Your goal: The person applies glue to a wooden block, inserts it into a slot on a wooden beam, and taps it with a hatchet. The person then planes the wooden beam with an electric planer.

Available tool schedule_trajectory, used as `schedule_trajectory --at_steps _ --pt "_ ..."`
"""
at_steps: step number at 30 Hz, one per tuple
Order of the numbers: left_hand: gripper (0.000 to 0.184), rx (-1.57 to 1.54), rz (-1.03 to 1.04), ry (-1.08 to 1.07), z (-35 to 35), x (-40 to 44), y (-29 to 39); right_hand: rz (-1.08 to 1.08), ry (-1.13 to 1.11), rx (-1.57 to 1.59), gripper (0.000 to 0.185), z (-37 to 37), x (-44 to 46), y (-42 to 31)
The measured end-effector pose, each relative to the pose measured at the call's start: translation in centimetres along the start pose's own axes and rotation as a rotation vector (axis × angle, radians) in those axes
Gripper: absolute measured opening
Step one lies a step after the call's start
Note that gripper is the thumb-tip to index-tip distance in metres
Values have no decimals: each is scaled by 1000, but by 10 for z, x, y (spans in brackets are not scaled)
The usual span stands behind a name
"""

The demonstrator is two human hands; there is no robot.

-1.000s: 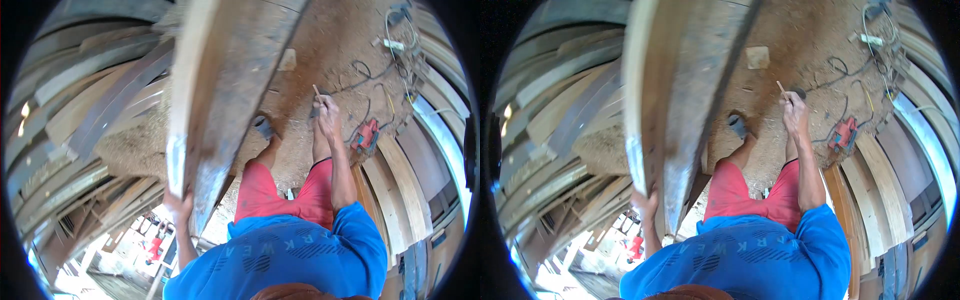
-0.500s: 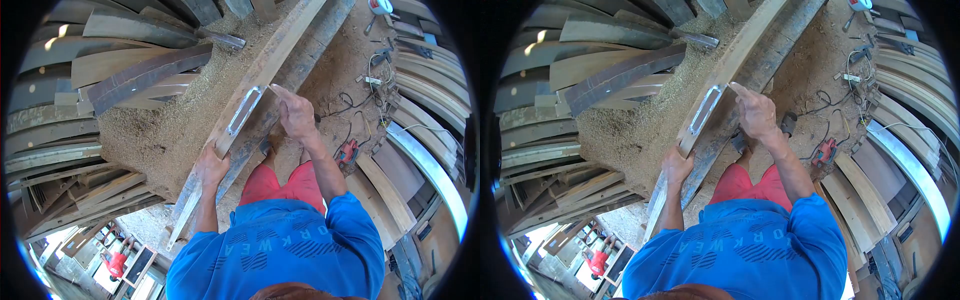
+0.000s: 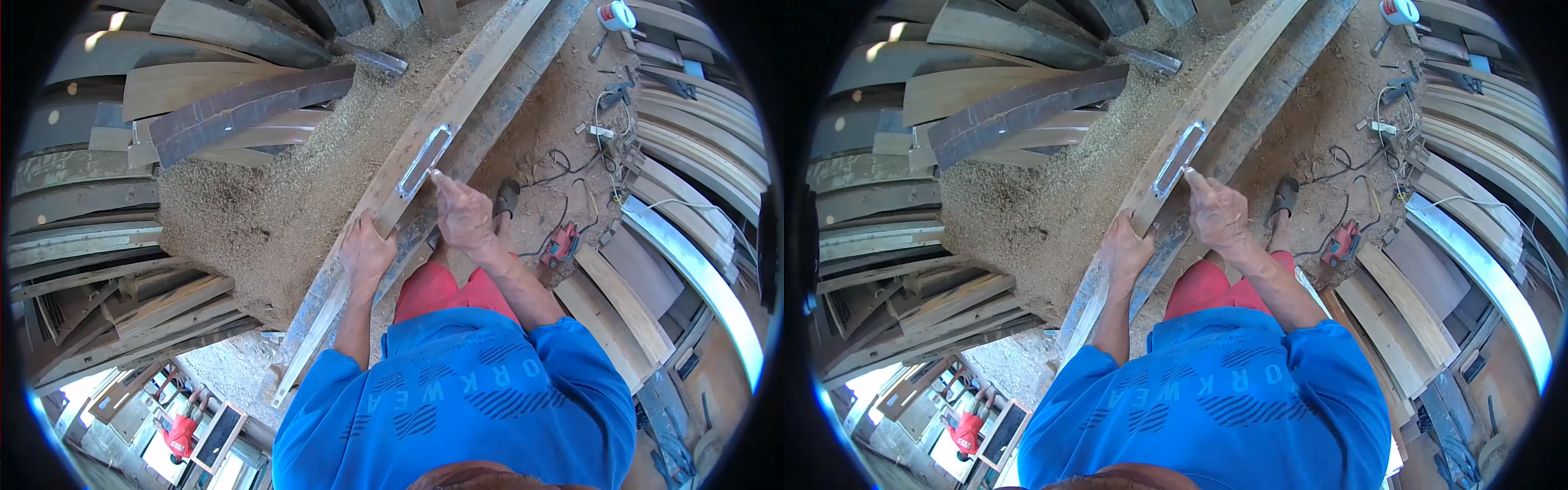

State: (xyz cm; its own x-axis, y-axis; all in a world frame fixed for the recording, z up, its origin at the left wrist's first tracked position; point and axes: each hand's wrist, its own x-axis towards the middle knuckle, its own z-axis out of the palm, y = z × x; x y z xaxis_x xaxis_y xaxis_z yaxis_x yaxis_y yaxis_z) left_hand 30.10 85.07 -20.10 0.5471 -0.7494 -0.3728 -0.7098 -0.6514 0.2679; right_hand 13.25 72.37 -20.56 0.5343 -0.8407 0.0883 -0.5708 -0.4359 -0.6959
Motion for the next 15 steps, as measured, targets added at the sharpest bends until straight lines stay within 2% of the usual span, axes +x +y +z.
schedule_trajectory --at_steps 4,7,10,13,15 --pt "62 -14 0 1 1 -1 -1 50 -62 15 41 9 -18 -19" --pt "61 -10 -5 -11 -4 -2 2 -21 -84 49 39 12 -24 -16" --pt "60 -13 -19 -26 -7 -4 5 -63 -223 146 37 14 -29 -25" --pt "59 -7 -18 -11 -5 -4 3 94 -108 469 26 -1 -12 -24" --pt "60 -10 -12 -17 -4 -3 1 241 -34 290 16 -26 12 -12"
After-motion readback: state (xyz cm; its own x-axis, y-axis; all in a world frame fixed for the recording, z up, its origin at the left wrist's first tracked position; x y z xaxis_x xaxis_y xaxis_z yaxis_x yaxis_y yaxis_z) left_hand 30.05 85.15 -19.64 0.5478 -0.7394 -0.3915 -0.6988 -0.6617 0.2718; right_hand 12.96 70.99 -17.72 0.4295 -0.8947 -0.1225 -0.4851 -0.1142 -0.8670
